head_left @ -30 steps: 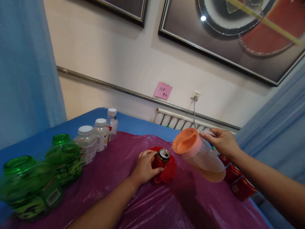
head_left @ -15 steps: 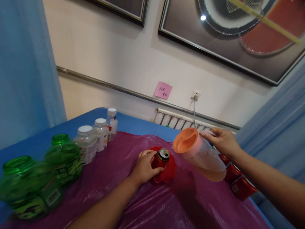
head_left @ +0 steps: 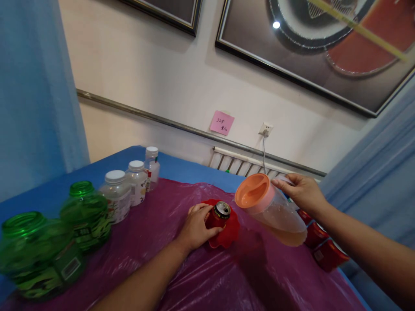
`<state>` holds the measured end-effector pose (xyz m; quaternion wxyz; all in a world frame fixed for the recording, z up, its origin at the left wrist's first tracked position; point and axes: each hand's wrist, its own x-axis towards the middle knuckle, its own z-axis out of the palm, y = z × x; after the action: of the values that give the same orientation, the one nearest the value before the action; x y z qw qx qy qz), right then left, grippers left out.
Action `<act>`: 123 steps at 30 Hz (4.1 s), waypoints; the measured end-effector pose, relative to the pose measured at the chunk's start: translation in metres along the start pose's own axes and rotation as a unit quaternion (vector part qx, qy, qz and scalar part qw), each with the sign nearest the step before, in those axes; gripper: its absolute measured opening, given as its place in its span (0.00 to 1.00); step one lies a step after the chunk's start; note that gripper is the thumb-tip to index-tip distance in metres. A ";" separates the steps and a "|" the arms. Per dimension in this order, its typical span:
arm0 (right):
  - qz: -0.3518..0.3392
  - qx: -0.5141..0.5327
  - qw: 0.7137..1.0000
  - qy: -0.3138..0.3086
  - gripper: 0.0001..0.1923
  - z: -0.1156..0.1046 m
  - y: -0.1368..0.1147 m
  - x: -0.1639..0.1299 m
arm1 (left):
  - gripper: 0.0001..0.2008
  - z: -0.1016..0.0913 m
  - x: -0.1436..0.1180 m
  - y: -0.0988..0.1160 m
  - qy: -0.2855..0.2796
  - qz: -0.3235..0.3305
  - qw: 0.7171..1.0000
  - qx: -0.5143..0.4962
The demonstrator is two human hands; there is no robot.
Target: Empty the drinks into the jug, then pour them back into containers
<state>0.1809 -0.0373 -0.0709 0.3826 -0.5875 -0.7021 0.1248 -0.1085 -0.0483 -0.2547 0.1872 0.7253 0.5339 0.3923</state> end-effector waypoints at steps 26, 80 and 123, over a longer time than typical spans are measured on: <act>0.006 -0.008 1.000 0.011 0.31 -0.001 0.003 -0.002 | 0.29 0.000 0.000 0.001 -0.003 -0.004 1.000 0.005; 0.006 -0.026 1.000 0.011 0.30 -0.005 0.002 -0.004 | 0.30 -0.002 -0.001 0.002 -0.003 -0.006 1.000 0.000; 0.013 -0.032 0.999 -0.002 0.28 -0.004 -0.001 -0.008 | 0.27 -0.001 -0.001 0.000 -0.002 0.001 1.000 -0.008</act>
<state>0.1829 -0.0460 -0.0707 0.3610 -0.6083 -0.6985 0.1086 -0.1094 -0.0500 -0.2540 0.1933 0.7251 0.5295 0.3955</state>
